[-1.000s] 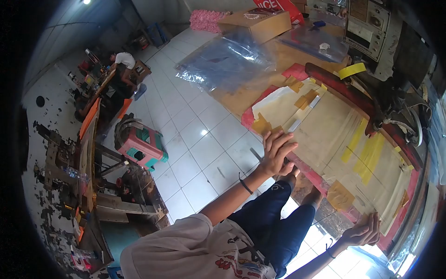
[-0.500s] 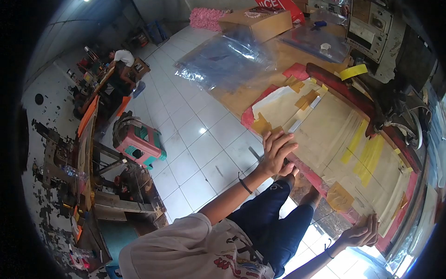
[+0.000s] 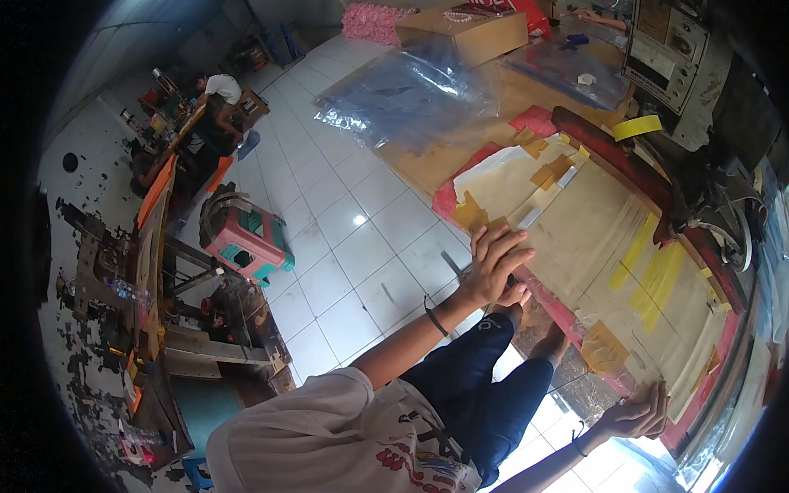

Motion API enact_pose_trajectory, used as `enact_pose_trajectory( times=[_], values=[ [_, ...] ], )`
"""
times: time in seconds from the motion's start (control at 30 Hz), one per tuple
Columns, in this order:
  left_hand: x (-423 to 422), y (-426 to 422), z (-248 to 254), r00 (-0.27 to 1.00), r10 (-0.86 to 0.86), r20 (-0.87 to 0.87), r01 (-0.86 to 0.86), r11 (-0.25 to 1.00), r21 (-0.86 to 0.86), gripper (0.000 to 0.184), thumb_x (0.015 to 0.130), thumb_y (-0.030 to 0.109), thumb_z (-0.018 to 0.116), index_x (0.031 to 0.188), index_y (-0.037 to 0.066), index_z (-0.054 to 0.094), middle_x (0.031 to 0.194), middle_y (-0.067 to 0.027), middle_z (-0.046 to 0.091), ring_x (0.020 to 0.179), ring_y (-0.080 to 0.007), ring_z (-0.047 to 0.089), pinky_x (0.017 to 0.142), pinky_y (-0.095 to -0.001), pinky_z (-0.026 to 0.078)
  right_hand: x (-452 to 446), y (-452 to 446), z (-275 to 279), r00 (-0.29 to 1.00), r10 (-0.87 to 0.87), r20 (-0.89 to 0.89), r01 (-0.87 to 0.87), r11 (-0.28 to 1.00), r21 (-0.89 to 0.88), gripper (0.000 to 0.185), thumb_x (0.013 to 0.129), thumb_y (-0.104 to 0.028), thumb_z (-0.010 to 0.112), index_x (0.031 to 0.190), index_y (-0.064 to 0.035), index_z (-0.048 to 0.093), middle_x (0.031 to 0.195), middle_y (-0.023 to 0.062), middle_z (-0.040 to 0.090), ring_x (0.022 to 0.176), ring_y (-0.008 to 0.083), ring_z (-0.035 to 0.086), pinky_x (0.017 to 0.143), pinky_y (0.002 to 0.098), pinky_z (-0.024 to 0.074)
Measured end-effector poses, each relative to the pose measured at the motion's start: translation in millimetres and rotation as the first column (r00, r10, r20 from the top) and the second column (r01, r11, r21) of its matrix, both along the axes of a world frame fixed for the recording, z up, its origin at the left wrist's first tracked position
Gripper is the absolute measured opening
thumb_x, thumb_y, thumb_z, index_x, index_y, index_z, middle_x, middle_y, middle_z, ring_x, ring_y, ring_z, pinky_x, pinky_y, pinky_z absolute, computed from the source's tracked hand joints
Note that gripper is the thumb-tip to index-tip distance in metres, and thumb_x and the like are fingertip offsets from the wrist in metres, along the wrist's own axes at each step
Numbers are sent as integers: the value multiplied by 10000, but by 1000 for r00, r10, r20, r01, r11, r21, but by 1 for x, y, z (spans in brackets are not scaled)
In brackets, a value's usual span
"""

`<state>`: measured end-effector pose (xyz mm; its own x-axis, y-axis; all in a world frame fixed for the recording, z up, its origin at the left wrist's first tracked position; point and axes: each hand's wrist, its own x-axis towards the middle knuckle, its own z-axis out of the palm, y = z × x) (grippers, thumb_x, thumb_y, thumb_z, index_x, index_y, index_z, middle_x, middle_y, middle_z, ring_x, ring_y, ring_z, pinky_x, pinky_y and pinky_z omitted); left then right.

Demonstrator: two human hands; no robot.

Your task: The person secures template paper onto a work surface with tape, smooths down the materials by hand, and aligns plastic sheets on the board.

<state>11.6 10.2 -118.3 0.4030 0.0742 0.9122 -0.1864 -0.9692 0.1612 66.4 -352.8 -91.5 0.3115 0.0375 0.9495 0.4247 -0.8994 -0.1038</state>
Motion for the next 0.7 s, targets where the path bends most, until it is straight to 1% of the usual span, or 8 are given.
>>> enact_pose_trajectory(
  times=[0.2,0.27,0.3,0.33,0.37,0.47,0.57,0.7],
  values=[
    [2,0,-1,1000,2,19,-2,1000,1,494,891,483,474,1215,133,601,1352,-127,517,1270,-345,428,1139,-529,149,2,-1,-1,1000,11,-2,-11,1000,-9,450,1051,-277,334,1016,-53,723,1065,48,725,1029,225,648,957,385,369],
    [-3,0,2,999,-28,-22,28,1000,-13,497,894,482,471,1212,123,602,1344,-134,521,1266,-355,429,1135,-537,150,-2,-1,0,999,-6,-41,5,1000,-27,477,1055,-295,316,1006,-44,718,1045,69,725,1021,245,643,963,390,374],
    [-3,0,1,998,-42,-40,41,999,-33,503,898,483,467,1205,108,605,1338,-144,521,1268,-367,424,1122,-547,157,-6,3,2,997,-10,-82,10,1000,0,453,1050,-284,339,1003,-38,717,1041,80,722,1024,260,643,982,401,369],
    [-1,0,1,999,-35,-15,35,999,-20,496,899,474,471,1194,100,610,1335,-150,522,1270,-371,423,1109,-550,166,-3,1,-1,997,61,-56,-58,997,45,436,1045,-272,356,1003,-26,713,1035,86,721,1018,272,642,1002,408,363],
    [2,0,-1,998,-53,26,54,998,-36,487,906,469,463,1182,97,615,1323,-149,532,1277,-364,417,1110,-547,164,-7,7,4,997,39,-69,-36,998,45,436,1046,-266,355,999,-19,711,1032,89,721,1027,279,637,1013,414,361],
    [2,1,0,999,-14,34,15,1000,-11,507,939,507,405,1172,102,602,1305,-133,546,1280,-344,415,1127,-545,146,-8,11,7,997,25,-73,-20,998,61,437,1042,-278,356,1004,-44,722,1063,63,720,1061,236,602,997,404,339],
    [5,-1,4,999,10,53,-11,1000,17,496,940,486,383,1168,94,584,1297,-132,543,1263,-347,420,1128,-546,149,-8,12,9,997,6,-80,-1,998,59,460,1036,-279,336,932,-60,726,1035,67,721,1044,255,591,988,409,333],
    [4,-2,6,998,33,49,-35,999,40,502,944,478,377,1171,75,572,1300,-137,541,1263,-349,419,1126,-548,147,-13,12,14,994,-8,-106,14,998,58,452,1036,-278,347,937,-60,730,1026,58,722,1048,246,600,999,404,342]
  ],
)
